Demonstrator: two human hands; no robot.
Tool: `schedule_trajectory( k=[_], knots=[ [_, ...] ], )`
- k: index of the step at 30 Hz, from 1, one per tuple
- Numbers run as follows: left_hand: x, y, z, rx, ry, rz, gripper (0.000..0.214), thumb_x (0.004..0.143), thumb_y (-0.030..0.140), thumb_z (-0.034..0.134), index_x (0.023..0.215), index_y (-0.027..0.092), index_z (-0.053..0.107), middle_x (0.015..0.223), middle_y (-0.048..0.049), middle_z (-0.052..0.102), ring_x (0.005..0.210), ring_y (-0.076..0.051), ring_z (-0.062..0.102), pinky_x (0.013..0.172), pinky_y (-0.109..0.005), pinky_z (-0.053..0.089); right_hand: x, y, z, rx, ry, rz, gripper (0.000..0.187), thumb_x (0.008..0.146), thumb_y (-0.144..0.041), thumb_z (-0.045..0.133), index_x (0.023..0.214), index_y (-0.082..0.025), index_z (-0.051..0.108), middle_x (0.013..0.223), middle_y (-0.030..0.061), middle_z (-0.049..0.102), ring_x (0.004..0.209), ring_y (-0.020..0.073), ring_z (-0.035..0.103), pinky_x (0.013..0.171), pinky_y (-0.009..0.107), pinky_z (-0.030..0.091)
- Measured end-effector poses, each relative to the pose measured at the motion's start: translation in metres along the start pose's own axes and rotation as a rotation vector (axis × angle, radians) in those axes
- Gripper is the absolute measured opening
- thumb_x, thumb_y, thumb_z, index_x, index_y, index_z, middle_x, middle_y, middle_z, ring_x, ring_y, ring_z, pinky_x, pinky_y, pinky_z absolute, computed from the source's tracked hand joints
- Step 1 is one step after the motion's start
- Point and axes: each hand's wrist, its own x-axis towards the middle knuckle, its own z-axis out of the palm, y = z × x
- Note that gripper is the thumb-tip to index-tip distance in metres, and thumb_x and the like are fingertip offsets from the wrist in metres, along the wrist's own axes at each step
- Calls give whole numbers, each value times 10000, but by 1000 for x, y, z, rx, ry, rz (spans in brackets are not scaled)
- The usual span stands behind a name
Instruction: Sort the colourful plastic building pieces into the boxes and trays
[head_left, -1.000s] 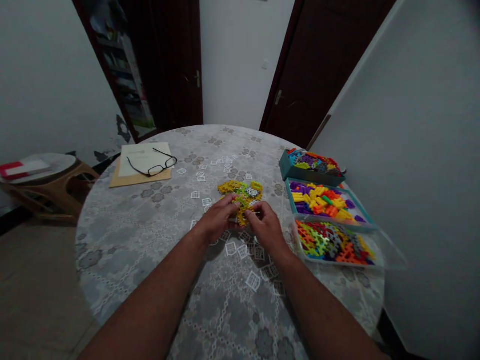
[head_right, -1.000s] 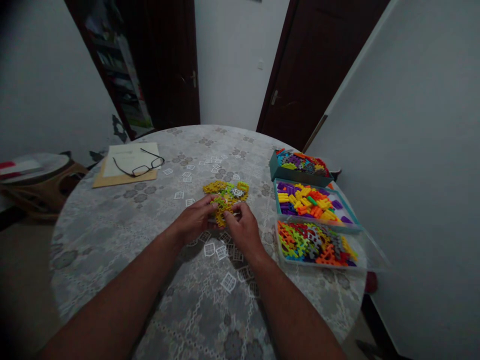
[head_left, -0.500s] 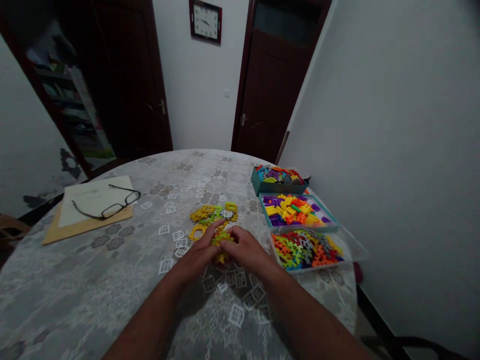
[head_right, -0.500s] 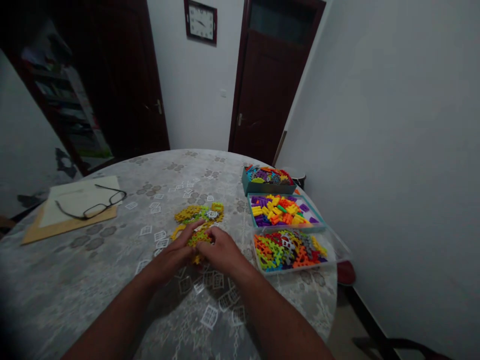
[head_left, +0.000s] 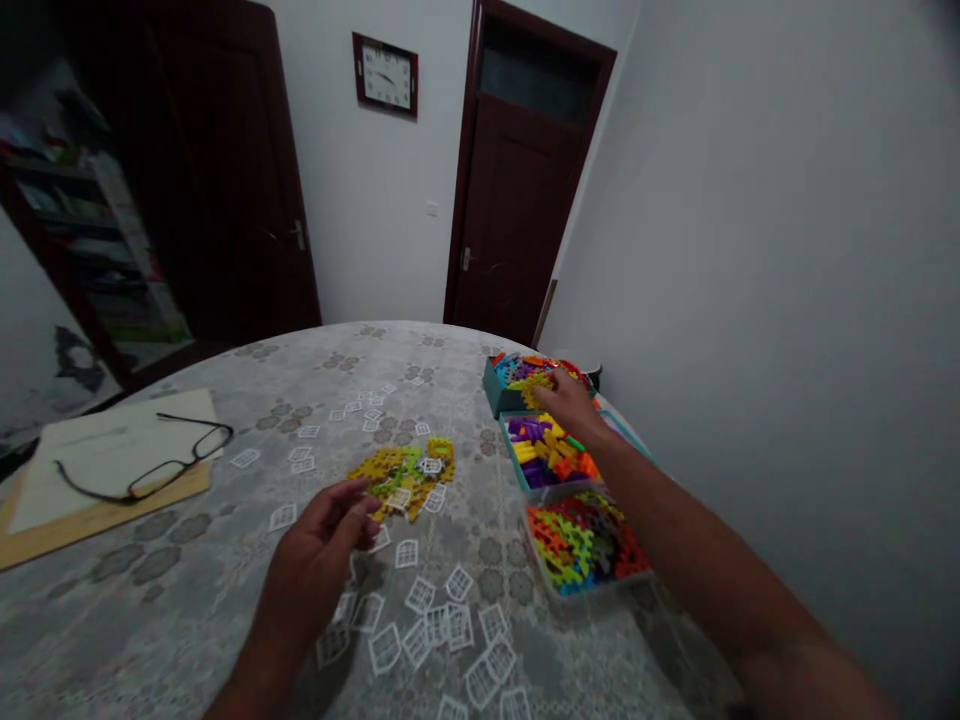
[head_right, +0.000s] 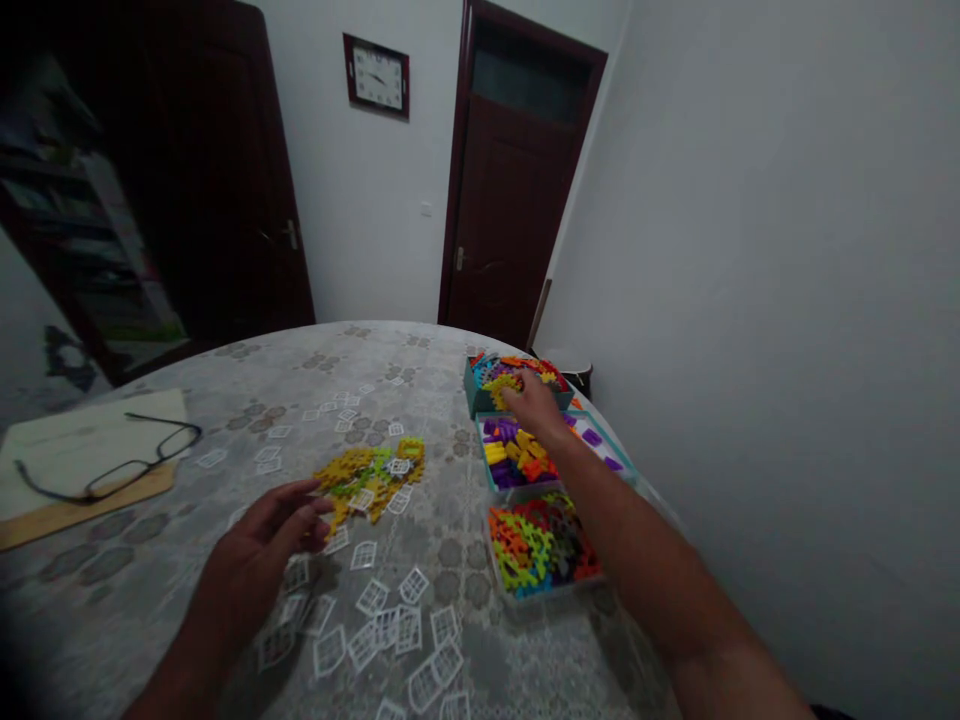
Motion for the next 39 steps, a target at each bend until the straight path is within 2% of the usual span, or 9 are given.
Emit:
schedule_trajectory(
  k=[3, 6, 9, 11, 15, 21, 26, 33, 39],
  knots=[
    [4, 2, -8, 108, 165, -32, 440, 844, 569, 733, 1160, 262, 728, 932, -40, 832, 803, -281, 784, 827, -451, 646, 58, 25, -12, -240, 121, 46, 307, 1006, -294, 593, 1289, -194, 654, 1168, 124, 762, 1012, 253, 670, 871, 323, 456],
    [8, -1, -12, 158, 236, -91, 419, 836, 546, 703, 1142, 262, 735, 921, -41, 831, 846, -289, 800, 802, -406, 638, 99, 44, -15, -443, 177, 59, 338, 1067, -286, 543, 1378, -170, 605, 1268, 179, 723, 1077, 275, 672, 890, 337, 454],
    [12, -8, -12, 192, 262, -142, 411, 824, 540, 702, 1121, 258, 742, 910, -49, 828, 875, -300, 808, 775, -383, 630, 121, 61, -6, -566, 154, 79, 363, 1098, -291, 517, 1433, -164, 575, 1350, 207, 673, 1122, 286, 679, 902, 356, 465],
    [14, -13, -12, 216, 258, -149, 399, 851, 542, 689, 1132, 264, 747, 901, -47, 828, 890, -308, 810, 779, -388, 623, 127, 71, 3, -591, 101, 86, 361, 1085, -315, 571, 1408, -157, 611, 1347, 218, 672, 1132, 295, 690, 906, 364, 473],
    [15, -18, -12, 251, 238, -153, 379, 880, 545, 668, 1122, 267, 757, 870, -45, 823, 874, -316, 807, 773, -401, 614, 132, 86, 17, -575, 14, 84, 377, 1022, -408, 705, 1304, -159, 713, 1305, 212, 718, 1145, 307, 705, 899, 358, 484],
    [12, -15, -10, 263, 232, -140, 384, 875, 557, 670, 1116, 273, 764, 875, -34, 825, 859, -309, 799, 772, -401, 609, 136, 104, 14, -541, -26, 102, 461, 1025, -514, 665, 1297, -159, 772, 1261, 187, 782, 1145, 279, 726, 896, 315, 489],
    [15, -17, -12, 275, 245, -154, 405, 859, 563, 655, 1104, 260, 766, 918, -41, 836, 870, -300, 795, 803, -399, 607, 129, 115, 10, -542, -25, 144, 405, 1049, -383, 573, 1278, -141, 803, 1282, 195, 797, 1174, 269, 738, 929, 286, 491],
    [19, -27, -14, 289, 241, -132, 374, 863, 539, 666, 1094, 265, 773, 875, -32, 829, 874, -294, 801, 759, -372, 588, 113, 110, 4, -558, -29, 189, 397, 1009, -331, 565, 1223, -131, 833, 1200, 198, 826, 1099, 274, 773, 876, 284, 515],
    [17, -32, -9, 197, 242, -41, 325, 877, 470, 661, 1082, 240, 768, 925, -38, 831, 895, -271, 799, 779, -353, 591, 94, 96, -3, -582, -60, 170, 442, 970, -299, 562, 1273, -110, 822, 1282, 230, 796, 1159, 314, 759, 909, 337, 526]
  ],
)
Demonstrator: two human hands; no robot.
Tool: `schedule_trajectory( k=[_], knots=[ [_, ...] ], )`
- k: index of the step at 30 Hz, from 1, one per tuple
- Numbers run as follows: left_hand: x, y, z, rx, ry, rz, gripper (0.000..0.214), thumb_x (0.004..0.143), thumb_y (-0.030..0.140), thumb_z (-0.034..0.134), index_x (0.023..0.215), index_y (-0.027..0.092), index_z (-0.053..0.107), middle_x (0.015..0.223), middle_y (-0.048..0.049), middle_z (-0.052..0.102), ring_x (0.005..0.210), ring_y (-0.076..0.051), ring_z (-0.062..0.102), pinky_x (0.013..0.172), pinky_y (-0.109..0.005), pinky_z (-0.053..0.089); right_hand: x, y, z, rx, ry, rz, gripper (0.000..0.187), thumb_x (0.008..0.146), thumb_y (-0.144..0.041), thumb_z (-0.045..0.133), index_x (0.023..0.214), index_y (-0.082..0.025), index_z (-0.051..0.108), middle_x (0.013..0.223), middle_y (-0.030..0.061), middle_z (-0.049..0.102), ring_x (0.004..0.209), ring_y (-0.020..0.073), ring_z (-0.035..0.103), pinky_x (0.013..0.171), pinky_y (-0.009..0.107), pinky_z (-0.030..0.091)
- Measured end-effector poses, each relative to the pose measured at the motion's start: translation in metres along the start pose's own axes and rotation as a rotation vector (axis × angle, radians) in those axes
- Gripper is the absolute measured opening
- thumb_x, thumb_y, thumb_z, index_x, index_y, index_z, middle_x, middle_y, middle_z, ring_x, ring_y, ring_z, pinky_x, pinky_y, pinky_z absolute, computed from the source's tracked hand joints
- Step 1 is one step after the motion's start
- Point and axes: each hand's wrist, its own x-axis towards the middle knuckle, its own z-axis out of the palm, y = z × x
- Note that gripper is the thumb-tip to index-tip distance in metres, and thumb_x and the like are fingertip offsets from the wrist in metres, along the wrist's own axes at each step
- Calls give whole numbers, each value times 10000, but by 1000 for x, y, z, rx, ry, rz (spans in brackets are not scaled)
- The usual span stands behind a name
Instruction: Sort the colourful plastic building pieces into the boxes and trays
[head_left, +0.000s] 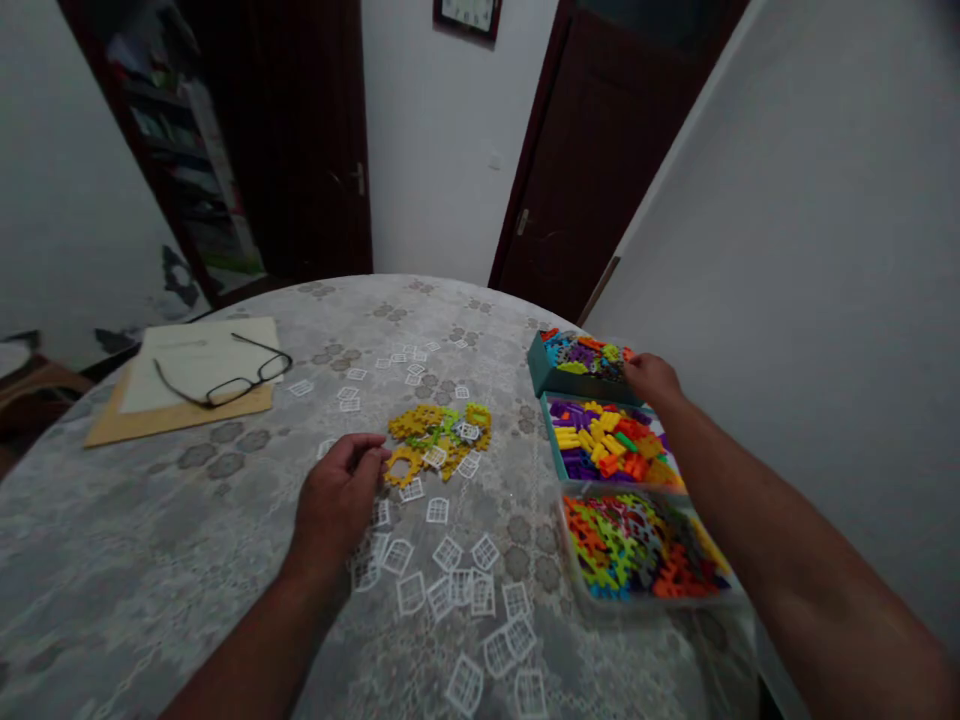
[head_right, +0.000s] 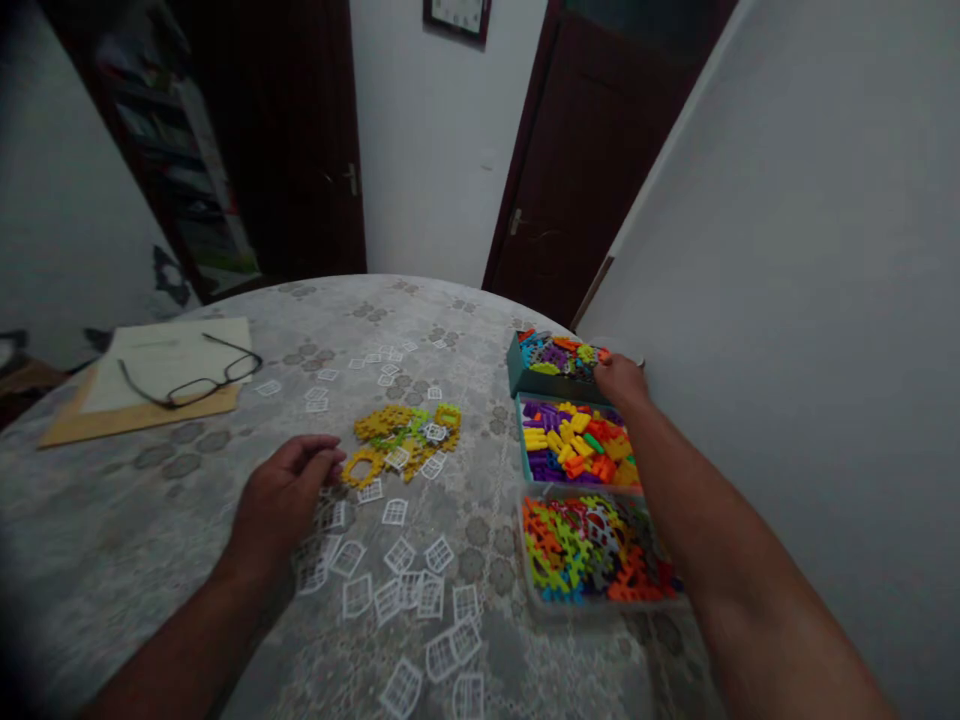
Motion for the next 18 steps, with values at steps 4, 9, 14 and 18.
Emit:
schedule_trajectory(
  k=[4, 9, 14, 18],
  knots=[
    [3, -6, 1, -11, 18, 14, 307, 895, 436, 631, 1080, 231, 764, 957, -48, 830, 880, -256, 785, 797, -359, 590, -18, -12, -17, 17, 30, -28, 427, 946, -313, 596, 1234, -103, 831, 1204, 237, 810, 1095, 325, 760, 877, 358, 530],
    [9, -15, 5, -20, 8, 23, 291, 896, 396, 618, 1079, 228, 768, 959, -60, 825, 877, -252, 770, 793, -362, 593, -71, -59, -38, 258, 39, -299, 377, 994, -376, 575, 1205, -183, 821, 1133, 128, 828, 961, 245, 745, 807, 312, 528],
    [10, -16, 7, 44, 14, 57, 236, 920, 355, 612, 1062, 237, 759, 1016, -67, 827, 958, -257, 772, 882, -384, 598, -142, -134, -30, 276, -307, -659, 383, 1022, -402, 623, 1314, -205, 773, 1283, 106, 798, 1097, 239, 742, 960, 313, 537],
    [6, -16, 7, 281, -16, 186, 297, 955, 245, 593, 1207, 221, 749, 1220, -106, 811, 1120, -270, 754, 1030, -412, 566, -172, -190, -4, 159, -443, -573, 489, 1066, -438, 602, 1479, -192, 688, 1457, 136, 727, 1305, 247, 690, 1098, 291, 480]
  ],
)
